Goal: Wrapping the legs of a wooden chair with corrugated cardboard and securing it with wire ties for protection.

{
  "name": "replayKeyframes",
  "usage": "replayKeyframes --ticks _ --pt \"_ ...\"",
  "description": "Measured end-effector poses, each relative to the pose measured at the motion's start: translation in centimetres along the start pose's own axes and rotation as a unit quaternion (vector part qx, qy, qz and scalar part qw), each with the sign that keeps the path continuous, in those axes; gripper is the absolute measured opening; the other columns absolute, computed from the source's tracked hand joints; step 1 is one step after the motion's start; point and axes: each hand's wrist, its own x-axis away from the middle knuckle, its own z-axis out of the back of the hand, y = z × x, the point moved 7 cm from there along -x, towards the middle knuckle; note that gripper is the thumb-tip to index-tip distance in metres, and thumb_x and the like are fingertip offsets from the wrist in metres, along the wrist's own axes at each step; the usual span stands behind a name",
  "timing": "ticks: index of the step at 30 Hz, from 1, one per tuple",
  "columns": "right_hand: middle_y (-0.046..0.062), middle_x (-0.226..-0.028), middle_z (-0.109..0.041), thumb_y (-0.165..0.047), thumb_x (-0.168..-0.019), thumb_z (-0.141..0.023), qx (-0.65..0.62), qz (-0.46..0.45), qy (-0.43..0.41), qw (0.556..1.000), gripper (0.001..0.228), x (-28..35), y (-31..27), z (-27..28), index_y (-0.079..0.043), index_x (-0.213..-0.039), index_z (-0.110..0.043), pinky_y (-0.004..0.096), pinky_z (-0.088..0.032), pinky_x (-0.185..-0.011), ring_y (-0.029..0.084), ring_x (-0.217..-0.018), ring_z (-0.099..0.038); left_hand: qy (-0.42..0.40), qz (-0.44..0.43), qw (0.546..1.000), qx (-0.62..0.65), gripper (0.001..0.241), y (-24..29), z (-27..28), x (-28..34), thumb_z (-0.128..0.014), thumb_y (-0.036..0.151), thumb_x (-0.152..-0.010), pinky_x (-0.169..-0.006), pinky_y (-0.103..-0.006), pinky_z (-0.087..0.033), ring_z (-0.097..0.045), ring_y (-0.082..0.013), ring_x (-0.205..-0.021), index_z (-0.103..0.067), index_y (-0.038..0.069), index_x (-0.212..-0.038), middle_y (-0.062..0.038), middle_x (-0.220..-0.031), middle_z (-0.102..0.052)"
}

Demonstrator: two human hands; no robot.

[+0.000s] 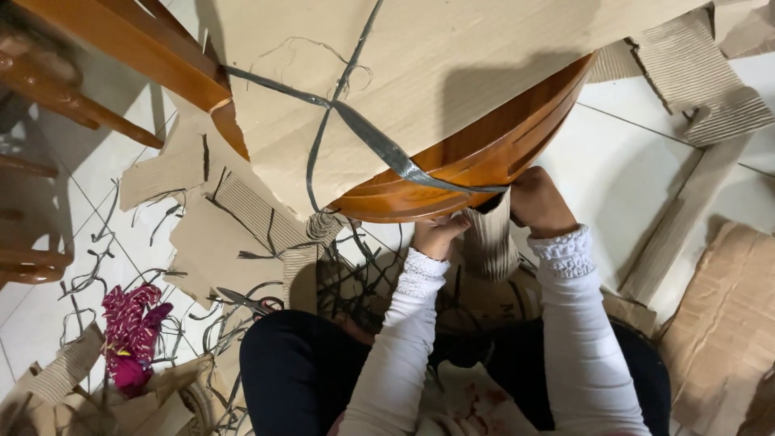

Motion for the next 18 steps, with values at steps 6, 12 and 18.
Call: replayKeyframes --ticks 6,12,18 --pt "0.011 -0.05 -0.05 -0.019 -0.102 -0.053 0.012 -0.014 0.013 1.0 0.03 1.9 1.1 -0.9 -0.002 -0.089 -0.074 0.034 -0.043 -0.047 0.015 -0.051 -0.047 0.19 -0.022 0.955 -0.227 0.028 8.9 -5.7 3.4 -0.091 0.007 -0.075 -0.087 -0.0319 -0.06 -0.075 -0.0189 -0.095 -0.081 0.004 -0.101 -0.013 -0.094 -0.08" --pt "0.035 -0.1 -0.069 -0.032 -0.116 -0.042 -0.051 0.106 0.137 0.984 0.051 10.7 -7.5 -1.4 0.011 -0.114 -0.069 0.053 -0.05 -0.094 0.032 -0.103 -0.063 0.325 -0.042 0.92 -0.215 0.025 10.6 -7.2 5.5 -0.087 0.019 -0.083 -0.083 -0.0351 -0.061 -0.075 -0.0215 -0.091 -0.081 0.003 -0.102 -0.016 -0.09 -0.08" --pt "0.013 -0.094 -0.047 -0.023 -0.11 -0.054 -0.055 0.294 0.101 0.949 0.051 14.6 -10.8 -1.9 0.012 -0.147 -0.05 0.036 -0.045 -0.082 0.022 -0.088 -0.049 0.236 -0.039 0.945 -0.222 0.033 17.1 -10.2 6.3 -0.062 0.035 -0.101 -0.096 -0.038 -0.056 -0.072 -0.0219 -0.104 -0.082 0.01 -0.108 -0.014 -0.105 -0.08"
